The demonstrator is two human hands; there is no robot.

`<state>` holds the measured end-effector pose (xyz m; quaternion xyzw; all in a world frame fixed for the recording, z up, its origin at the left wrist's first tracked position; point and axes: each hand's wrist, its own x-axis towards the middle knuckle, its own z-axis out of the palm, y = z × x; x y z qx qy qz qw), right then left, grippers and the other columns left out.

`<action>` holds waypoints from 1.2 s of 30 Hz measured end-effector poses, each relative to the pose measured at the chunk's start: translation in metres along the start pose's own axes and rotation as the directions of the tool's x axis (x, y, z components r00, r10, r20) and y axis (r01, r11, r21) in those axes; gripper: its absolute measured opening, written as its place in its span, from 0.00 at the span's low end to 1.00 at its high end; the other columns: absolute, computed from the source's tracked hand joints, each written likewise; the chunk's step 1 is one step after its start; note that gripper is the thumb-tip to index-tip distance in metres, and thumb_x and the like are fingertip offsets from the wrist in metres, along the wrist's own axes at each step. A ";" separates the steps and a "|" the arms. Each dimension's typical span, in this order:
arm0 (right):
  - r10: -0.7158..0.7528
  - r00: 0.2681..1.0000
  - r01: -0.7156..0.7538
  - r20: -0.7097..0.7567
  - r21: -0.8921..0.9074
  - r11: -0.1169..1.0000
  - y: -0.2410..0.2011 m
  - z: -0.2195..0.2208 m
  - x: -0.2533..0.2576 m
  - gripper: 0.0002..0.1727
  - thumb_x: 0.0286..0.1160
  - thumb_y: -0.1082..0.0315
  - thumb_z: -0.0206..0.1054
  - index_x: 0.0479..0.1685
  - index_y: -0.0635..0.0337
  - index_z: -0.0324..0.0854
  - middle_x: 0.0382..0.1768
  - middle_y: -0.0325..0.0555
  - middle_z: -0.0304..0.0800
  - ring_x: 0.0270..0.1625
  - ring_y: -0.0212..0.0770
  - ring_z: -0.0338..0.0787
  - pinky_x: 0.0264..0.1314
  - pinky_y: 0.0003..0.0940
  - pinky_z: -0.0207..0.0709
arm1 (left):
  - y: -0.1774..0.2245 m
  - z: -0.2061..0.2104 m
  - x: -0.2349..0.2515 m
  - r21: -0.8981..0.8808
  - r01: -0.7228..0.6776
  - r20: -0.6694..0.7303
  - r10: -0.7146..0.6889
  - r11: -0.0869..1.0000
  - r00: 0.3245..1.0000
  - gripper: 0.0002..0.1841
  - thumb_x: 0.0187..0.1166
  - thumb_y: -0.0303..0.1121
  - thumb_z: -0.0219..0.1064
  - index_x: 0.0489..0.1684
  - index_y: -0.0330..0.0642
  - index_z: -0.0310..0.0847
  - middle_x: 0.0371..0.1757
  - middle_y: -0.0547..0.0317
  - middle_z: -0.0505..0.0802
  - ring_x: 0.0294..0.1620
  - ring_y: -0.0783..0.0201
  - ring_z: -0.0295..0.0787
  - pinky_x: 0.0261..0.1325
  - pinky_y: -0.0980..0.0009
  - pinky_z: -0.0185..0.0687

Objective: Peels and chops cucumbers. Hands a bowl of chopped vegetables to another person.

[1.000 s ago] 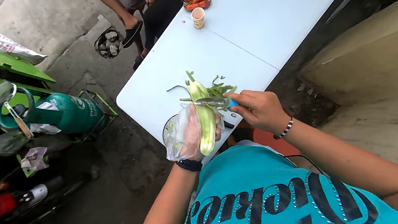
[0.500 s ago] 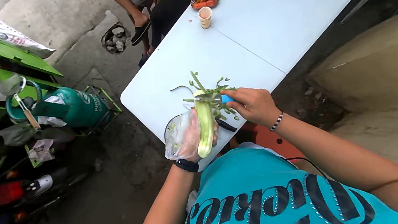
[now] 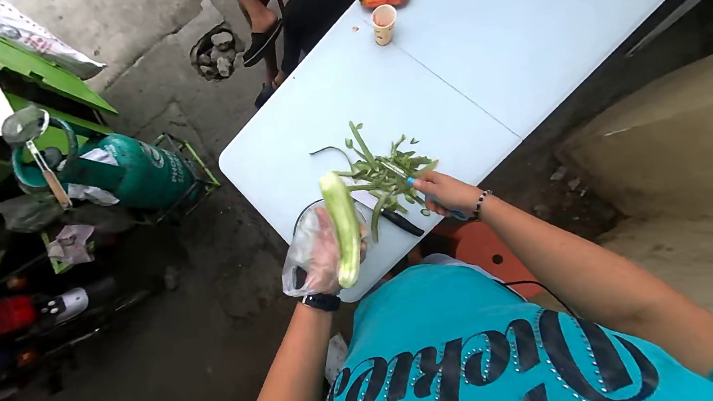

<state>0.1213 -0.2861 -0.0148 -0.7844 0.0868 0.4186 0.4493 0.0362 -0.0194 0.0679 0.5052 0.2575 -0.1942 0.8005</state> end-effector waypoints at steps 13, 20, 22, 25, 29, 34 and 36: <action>-0.388 0.850 0.154 -0.357 -0.536 0.830 0.020 0.032 0.025 0.25 0.74 0.68 0.75 0.71 0.64 0.80 0.67 0.75 0.79 0.72 0.76 0.77 0.65 0.74 0.75 | 0.019 -0.027 -0.029 -0.029 -0.417 -0.343 0.383 0.908 0.858 0.33 0.91 0.60 0.38 0.68 0.43 0.77 0.45 0.51 0.92 0.40 0.58 0.92 0.41 0.61 0.92; -0.224 0.973 0.139 -0.051 -0.645 0.751 0.019 0.085 0.021 0.30 0.68 0.61 0.81 0.68 0.65 0.77 0.64 0.66 0.83 0.67 0.67 0.85 0.63 0.66 0.81 | 0.025 -0.042 -0.042 0.027 -0.514 -0.359 0.488 0.857 0.795 0.42 0.88 0.65 0.22 0.51 0.43 0.81 0.35 0.54 0.91 0.30 0.62 0.89 0.33 0.65 0.89; -0.209 0.976 0.121 -0.055 -0.661 0.741 0.022 0.092 0.026 0.31 0.70 0.67 0.78 0.73 0.62 0.74 0.67 0.67 0.82 0.67 0.69 0.85 0.62 0.67 0.81 | 0.024 -0.048 -0.045 0.008 -0.522 -0.334 0.494 0.853 0.803 0.46 0.84 0.69 0.17 0.49 0.43 0.80 0.33 0.54 0.90 0.29 0.62 0.88 0.31 0.66 0.88; -0.191 0.978 0.097 -0.086 -0.621 0.778 0.009 0.087 0.020 0.33 0.68 0.72 0.71 0.78 0.58 0.70 0.62 0.66 0.86 0.60 0.68 0.89 0.56 0.69 0.82 | 0.024 -0.054 -0.053 0.008 -0.505 -0.335 0.478 0.863 0.812 0.46 0.84 0.69 0.17 0.49 0.44 0.80 0.33 0.55 0.89 0.28 0.62 0.87 0.29 0.67 0.87; -0.101 0.989 0.042 -0.111 -0.444 0.895 -0.016 0.060 -0.002 0.23 0.83 0.64 0.59 0.76 0.56 0.73 0.49 0.64 0.91 0.50 0.65 0.91 0.53 0.68 0.81 | 0.025 -0.060 -0.063 0.040 -0.528 -0.304 0.514 0.848 0.802 0.43 0.86 0.67 0.20 0.50 0.44 0.80 0.34 0.55 0.89 0.28 0.62 0.87 0.29 0.66 0.87; -0.122 0.990 0.060 -0.070 -0.574 0.816 -0.034 0.016 -0.032 0.19 0.87 0.59 0.59 0.69 0.55 0.82 0.48 0.62 0.91 0.50 0.63 0.91 0.52 0.69 0.79 | 0.028 -0.065 -0.070 0.032 -0.536 -0.279 0.522 0.844 0.806 0.41 0.89 0.64 0.23 0.53 0.45 0.82 0.40 0.54 0.91 0.32 0.61 0.88 0.32 0.65 0.88; -0.097 0.994 0.023 -0.054 -0.757 0.653 -0.050 0.001 -0.044 0.20 0.87 0.51 0.62 0.65 0.52 0.85 0.50 0.60 0.93 0.55 0.65 0.91 0.55 0.73 0.79 | 0.030 -0.064 -0.069 0.008 -0.518 -0.317 0.494 0.855 0.810 0.40 0.90 0.61 0.22 0.55 0.45 0.81 0.41 0.54 0.92 0.33 0.61 0.89 0.33 0.64 0.88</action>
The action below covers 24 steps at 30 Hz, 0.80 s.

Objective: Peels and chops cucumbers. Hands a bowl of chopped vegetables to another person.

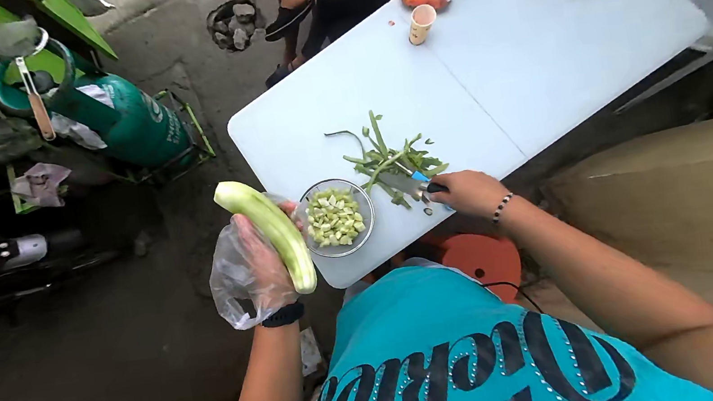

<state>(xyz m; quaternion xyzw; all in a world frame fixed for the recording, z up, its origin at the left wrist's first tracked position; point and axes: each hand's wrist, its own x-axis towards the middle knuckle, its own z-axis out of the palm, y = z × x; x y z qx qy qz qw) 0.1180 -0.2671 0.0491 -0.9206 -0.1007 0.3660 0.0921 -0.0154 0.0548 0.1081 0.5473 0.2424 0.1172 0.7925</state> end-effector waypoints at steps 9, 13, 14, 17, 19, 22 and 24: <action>-0.073 0.989 0.100 -0.131 0.212 0.972 0.017 -0.028 -0.042 0.17 0.79 0.70 0.71 0.64 0.62 0.77 0.41 0.58 0.90 0.39 0.58 0.92 0.44 0.63 0.86 | 0.003 0.007 0.013 -0.130 -0.086 0.028 0.090 0.988 0.996 0.33 0.90 0.60 0.30 0.52 0.50 0.82 0.43 0.57 0.92 0.37 0.63 0.90 0.39 0.64 0.89; -0.193 0.946 0.317 -0.261 0.615 0.722 -0.005 -0.008 -0.067 0.20 0.73 0.72 0.70 0.64 0.59 0.72 0.39 0.50 0.90 0.28 0.41 0.88 0.31 0.41 0.86 | 0.017 0.015 0.013 -0.065 -0.237 0.129 0.244 0.969 0.961 0.38 0.88 0.66 0.28 0.63 0.51 0.81 0.52 0.58 0.92 0.47 0.62 0.90 0.47 0.63 0.89; -0.240 0.926 0.373 -0.290 0.628 0.683 -0.015 -0.002 -0.074 0.23 0.75 0.63 0.70 0.68 0.56 0.73 0.37 0.45 0.90 0.28 0.37 0.86 0.30 0.37 0.84 | 0.018 0.016 0.015 -0.079 -0.255 0.147 0.264 0.964 0.953 0.39 0.86 0.69 0.29 0.66 0.52 0.80 0.55 0.58 0.92 0.50 0.62 0.90 0.50 0.62 0.90; -0.414 0.800 0.597 -0.433 0.514 0.615 -0.048 0.014 -0.091 0.22 0.84 0.51 0.63 0.67 0.57 0.80 0.30 0.37 0.85 0.26 0.28 0.83 0.29 0.27 0.81 | 0.014 0.022 0.024 -0.209 -0.187 0.121 0.215 0.960 0.969 0.38 0.86 0.70 0.31 0.68 0.55 0.80 0.55 0.61 0.92 0.53 0.64 0.91 0.53 0.65 0.90; -0.537 0.674 0.735 -0.508 0.389 0.555 -0.067 0.022 -0.098 0.18 0.87 0.57 0.60 0.60 0.62 0.81 0.29 0.39 0.85 0.27 0.28 0.84 0.31 0.27 0.82 | 0.016 0.035 0.034 -0.257 -0.142 0.005 0.149 0.956 0.989 0.36 0.88 0.67 0.30 0.59 0.52 0.79 0.47 0.60 0.92 0.45 0.64 0.91 0.46 0.66 0.90; -0.585 0.569 0.803 -0.578 0.237 0.547 -0.087 0.033 -0.102 0.13 0.84 0.63 0.60 0.53 0.63 0.82 0.27 0.41 0.84 0.26 0.28 0.81 0.29 0.24 0.77 | 0.021 0.046 0.039 -0.276 -0.126 -0.054 0.115 0.953 0.992 0.33 0.90 0.65 0.32 0.62 0.52 0.76 0.46 0.60 0.90 0.40 0.66 0.90 0.42 0.69 0.90; -0.558 0.565 0.789 -0.607 0.202 0.580 -0.095 0.040 -0.101 0.13 0.83 0.62 0.60 0.52 0.62 0.82 0.26 0.41 0.84 0.25 0.28 0.80 0.29 0.23 0.76 | 0.025 0.050 0.037 -0.250 -0.133 -0.087 0.115 0.959 0.990 0.33 0.91 0.63 0.33 0.65 0.52 0.77 0.49 0.59 0.92 0.41 0.66 0.91 0.43 0.68 0.89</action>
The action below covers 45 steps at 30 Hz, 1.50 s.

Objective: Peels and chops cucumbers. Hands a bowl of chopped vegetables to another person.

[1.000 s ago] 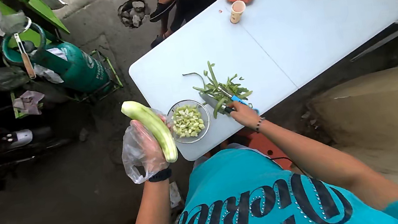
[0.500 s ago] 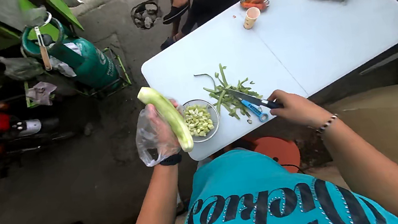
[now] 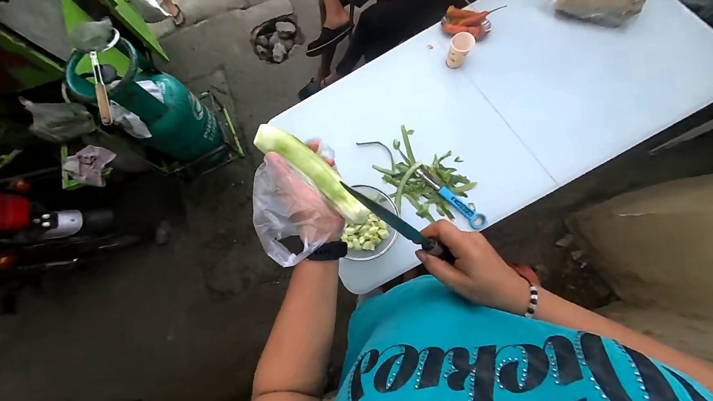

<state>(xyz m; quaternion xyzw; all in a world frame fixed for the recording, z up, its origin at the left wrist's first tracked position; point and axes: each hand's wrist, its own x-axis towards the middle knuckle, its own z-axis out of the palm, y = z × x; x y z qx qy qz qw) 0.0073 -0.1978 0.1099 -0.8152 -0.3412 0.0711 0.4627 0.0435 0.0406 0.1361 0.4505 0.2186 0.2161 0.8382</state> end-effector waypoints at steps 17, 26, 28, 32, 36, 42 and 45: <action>0.016 0.999 -0.023 -0.040 -0.200 0.980 -0.005 0.014 0.003 0.16 0.88 0.58 0.57 0.54 0.61 0.81 0.26 0.42 0.84 0.23 0.36 0.82 0.25 0.34 0.78 | -0.006 0.011 0.011 -0.032 -0.139 -0.098 0.136 0.990 0.986 0.31 0.94 0.57 0.31 0.51 0.43 0.75 0.34 0.58 0.89 0.31 0.65 0.88 0.36 0.68 0.89; 0.003 0.999 -0.016 -0.055 -0.229 0.973 -0.005 0.016 0.004 0.15 0.88 0.59 0.56 0.54 0.61 0.81 0.26 0.43 0.84 0.23 0.37 0.82 0.25 0.34 0.77 | -0.011 0.006 0.016 0.003 -0.159 -0.083 0.159 0.987 0.984 0.32 0.93 0.58 0.30 0.53 0.42 0.75 0.35 0.57 0.89 0.33 0.65 0.88 0.38 0.68 0.89; 0.007 0.999 -0.019 -0.054 -0.229 0.973 -0.005 0.016 0.004 0.15 0.87 0.58 0.57 0.54 0.61 0.81 0.26 0.43 0.84 0.23 0.37 0.82 0.25 0.34 0.77 | -0.011 0.007 0.016 -0.004 -0.161 -0.087 0.160 0.987 0.983 0.31 0.94 0.58 0.31 0.53 0.43 0.75 0.35 0.57 0.88 0.33 0.65 0.88 0.38 0.68 0.89; 0.014 0.999 -0.026 -0.050 -0.245 0.969 -0.006 0.017 0.004 0.16 0.87 0.59 0.57 0.54 0.62 0.81 0.25 0.44 0.85 0.22 0.40 0.83 0.23 0.37 0.78 | -0.010 0.005 0.011 0.072 -0.153 -0.062 0.158 0.986 0.985 0.32 0.93 0.59 0.30 0.55 0.44 0.75 0.39 0.59 0.89 0.37 0.66 0.89 0.43 0.68 0.89; 0.032 0.999 -0.040 -0.029 -0.306 0.951 -0.007 0.016 0.002 0.15 0.87 0.60 0.56 0.53 0.61 0.81 0.26 0.45 0.86 0.23 0.42 0.85 0.23 0.39 0.79 | -0.009 -0.003 0.002 0.070 -0.131 0.061 0.127 0.989 0.990 0.33 0.90 0.64 0.33 0.58 0.52 0.79 0.43 0.66 0.90 0.40 0.72 0.89 0.45 0.74 0.87; 0.033 0.999 -0.045 -0.038 -0.363 0.931 -0.006 0.021 0.007 0.15 0.87 0.60 0.55 0.51 0.62 0.81 0.26 0.46 0.86 0.23 0.46 0.87 0.23 0.42 0.79 | -0.011 0.008 -0.001 0.056 -0.042 0.004 0.041 0.998 0.999 0.34 0.89 0.66 0.33 0.56 0.51 0.79 0.42 0.64 0.89 0.38 0.70 0.88 0.42 0.71 0.88; 0.016 0.996 -0.048 -0.084 -0.392 0.919 -0.006 0.024 0.009 0.14 0.86 0.61 0.56 0.51 0.62 0.82 0.28 0.47 0.88 0.24 0.46 0.88 0.22 0.42 0.80 | -0.013 0.015 -0.004 0.040 -0.051 -0.047 0.053 0.998 0.997 0.34 0.90 0.65 0.33 0.55 0.49 0.79 0.41 0.61 0.89 0.36 0.68 0.88 0.40 0.69 0.88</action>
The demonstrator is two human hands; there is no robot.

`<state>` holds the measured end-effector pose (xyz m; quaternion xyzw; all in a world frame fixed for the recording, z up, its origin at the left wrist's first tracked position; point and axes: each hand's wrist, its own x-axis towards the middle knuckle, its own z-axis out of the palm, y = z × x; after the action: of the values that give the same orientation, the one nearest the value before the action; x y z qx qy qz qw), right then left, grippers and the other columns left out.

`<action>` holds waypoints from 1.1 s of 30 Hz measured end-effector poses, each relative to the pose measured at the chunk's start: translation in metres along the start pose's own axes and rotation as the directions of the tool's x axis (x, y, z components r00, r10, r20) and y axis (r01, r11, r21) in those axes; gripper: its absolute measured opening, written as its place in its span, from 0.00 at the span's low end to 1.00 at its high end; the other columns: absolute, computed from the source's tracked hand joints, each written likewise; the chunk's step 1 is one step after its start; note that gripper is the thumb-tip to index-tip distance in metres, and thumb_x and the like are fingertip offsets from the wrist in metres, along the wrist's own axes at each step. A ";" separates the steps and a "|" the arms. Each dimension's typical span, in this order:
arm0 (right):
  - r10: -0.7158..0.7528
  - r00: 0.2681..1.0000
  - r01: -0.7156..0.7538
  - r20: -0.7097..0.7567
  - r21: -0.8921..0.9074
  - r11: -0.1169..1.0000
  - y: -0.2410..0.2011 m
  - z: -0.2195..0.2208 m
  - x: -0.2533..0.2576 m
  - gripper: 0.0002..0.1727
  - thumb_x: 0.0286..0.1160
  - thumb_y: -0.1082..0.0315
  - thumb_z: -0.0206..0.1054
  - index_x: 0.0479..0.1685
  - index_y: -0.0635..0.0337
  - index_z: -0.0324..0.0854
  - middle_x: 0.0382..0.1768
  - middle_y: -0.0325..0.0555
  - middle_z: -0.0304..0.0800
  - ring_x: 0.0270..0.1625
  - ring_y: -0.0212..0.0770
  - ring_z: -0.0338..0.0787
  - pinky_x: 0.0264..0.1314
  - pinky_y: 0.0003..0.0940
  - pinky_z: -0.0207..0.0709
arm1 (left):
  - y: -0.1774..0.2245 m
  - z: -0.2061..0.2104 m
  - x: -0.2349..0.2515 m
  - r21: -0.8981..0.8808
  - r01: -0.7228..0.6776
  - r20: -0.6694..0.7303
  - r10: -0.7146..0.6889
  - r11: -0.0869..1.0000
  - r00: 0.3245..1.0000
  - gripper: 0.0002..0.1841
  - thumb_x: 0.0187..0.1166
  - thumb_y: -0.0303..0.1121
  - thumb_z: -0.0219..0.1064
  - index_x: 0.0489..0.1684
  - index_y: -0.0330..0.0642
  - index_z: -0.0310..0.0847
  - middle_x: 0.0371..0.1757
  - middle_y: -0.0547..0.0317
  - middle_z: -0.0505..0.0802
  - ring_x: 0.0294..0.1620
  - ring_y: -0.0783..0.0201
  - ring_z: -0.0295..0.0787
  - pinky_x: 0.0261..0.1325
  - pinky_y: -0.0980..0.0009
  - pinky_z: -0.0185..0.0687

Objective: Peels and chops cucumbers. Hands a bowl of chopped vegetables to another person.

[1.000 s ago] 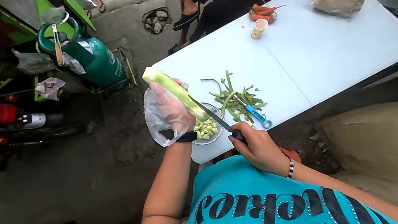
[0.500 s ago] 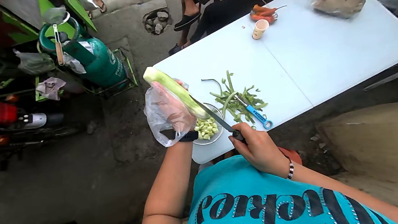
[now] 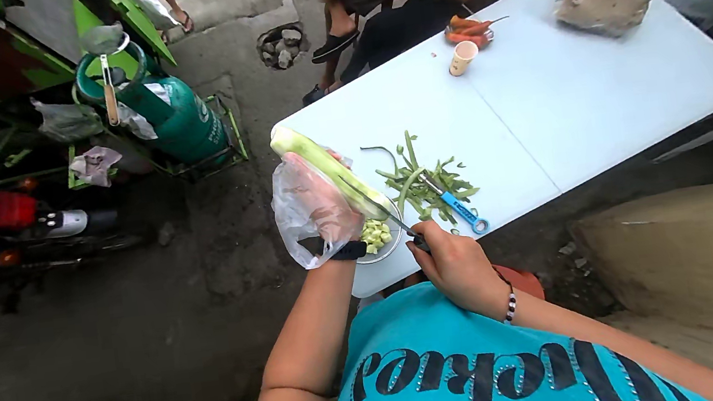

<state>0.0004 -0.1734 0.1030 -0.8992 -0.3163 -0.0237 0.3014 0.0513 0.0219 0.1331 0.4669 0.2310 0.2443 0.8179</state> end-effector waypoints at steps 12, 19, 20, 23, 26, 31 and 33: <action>0.001 1.000 -0.001 -0.026 -0.014 1.000 0.003 0.006 0.009 0.14 0.86 0.62 0.57 0.50 0.63 0.82 0.29 0.49 0.89 0.26 0.48 0.90 0.24 0.44 0.81 | 0.023 0.022 -0.045 0.228 0.069 0.017 -0.075 0.971 0.997 0.35 0.92 0.60 0.24 0.63 0.45 0.74 0.41 0.62 0.87 0.36 0.72 0.85 0.40 0.73 0.84; -0.053 0.994 0.055 -0.092 0.013 0.998 0.009 0.004 0.016 0.12 0.84 0.64 0.58 0.49 0.63 0.82 0.30 0.49 0.89 0.26 0.48 0.90 0.24 0.44 0.81 | 0.008 0.014 -0.039 -0.048 0.059 0.087 -0.055 0.997 0.995 0.35 0.88 0.67 0.32 0.59 0.51 0.78 0.46 0.60 0.91 0.42 0.65 0.91 0.45 0.65 0.90; -0.076 0.991 0.080 -0.110 0.028 0.996 0.011 0.001 0.016 0.13 0.84 0.63 0.58 0.49 0.63 0.82 0.29 0.49 0.89 0.26 0.47 0.90 0.23 0.43 0.81 | 0.013 0.014 -0.038 -0.139 0.100 0.135 -0.081 0.985 0.988 0.36 0.88 0.67 0.31 0.59 0.51 0.78 0.47 0.58 0.92 0.44 0.63 0.92 0.46 0.64 0.90; -0.153 0.976 0.164 -0.157 0.058 0.985 0.012 -0.013 0.018 0.14 0.85 0.61 0.57 0.46 0.63 0.81 0.27 0.48 0.87 0.25 0.45 0.87 0.23 0.41 0.79 | 0.036 0.007 -0.028 -0.305 0.110 0.273 -0.024 0.946 0.962 0.46 0.79 0.77 0.24 0.62 0.52 0.79 0.55 0.53 0.93 0.51 0.55 0.93 0.51 0.56 0.90; -0.212 0.957 0.231 -0.200 0.077 0.970 0.003 -0.027 0.021 0.13 0.86 0.61 0.56 0.47 0.62 0.81 0.27 0.47 0.87 0.25 0.42 0.86 0.24 0.38 0.78 | 0.056 0.002 -0.010 -0.355 -0.120 0.445 0.281 0.927 0.850 0.45 0.76 0.79 0.30 0.77 0.58 0.69 0.62 0.52 0.90 0.52 0.54 0.93 0.53 0.56 0.91; -0.250 0.937 0.269 -0.244 0.047 0.962 -0.009 -0.042 0.023 0.12 0.87 0.62 0.56 0.48 0.60 0.81 0.28 0.45 0.86 0.26 0.40 0.86 0.24 0.34 0.78 | 0.075 0.006 -0.010 -0.336 -0.164 0.459 0.314 0.927 0.831 0.32 0.89 0.62 0.30 0.74 0.53 0.68 0.50 0.56 0.87 0.45 0.57 0.89 0.49 0.58 0.89; -0.249 0.937 0.266 -0.244 0.038 0.963 -0.009 -0.043 0.021 0.12 0.86 0.63 0.56 0.48 0.61 0.82 0.28 0.46 0.86 0.25 0.40 0.85 0.24 0.33 0.77 | 0.072 0.007 -0.013 -0.331 -0.111 0.390 0.243 0.937 0.888 0.31 0.91 0.60 0.28 0.70 0.54 0.70 0.49 0.59 0.88 0.46 0.61 0.90 0.50 0.61 0.90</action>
<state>0.0183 -0.1800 0.1473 -0.8297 -0.3935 -0.1589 0.3626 0.0321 0.0416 0.2011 0.3987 -0.0362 0.2431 0.8835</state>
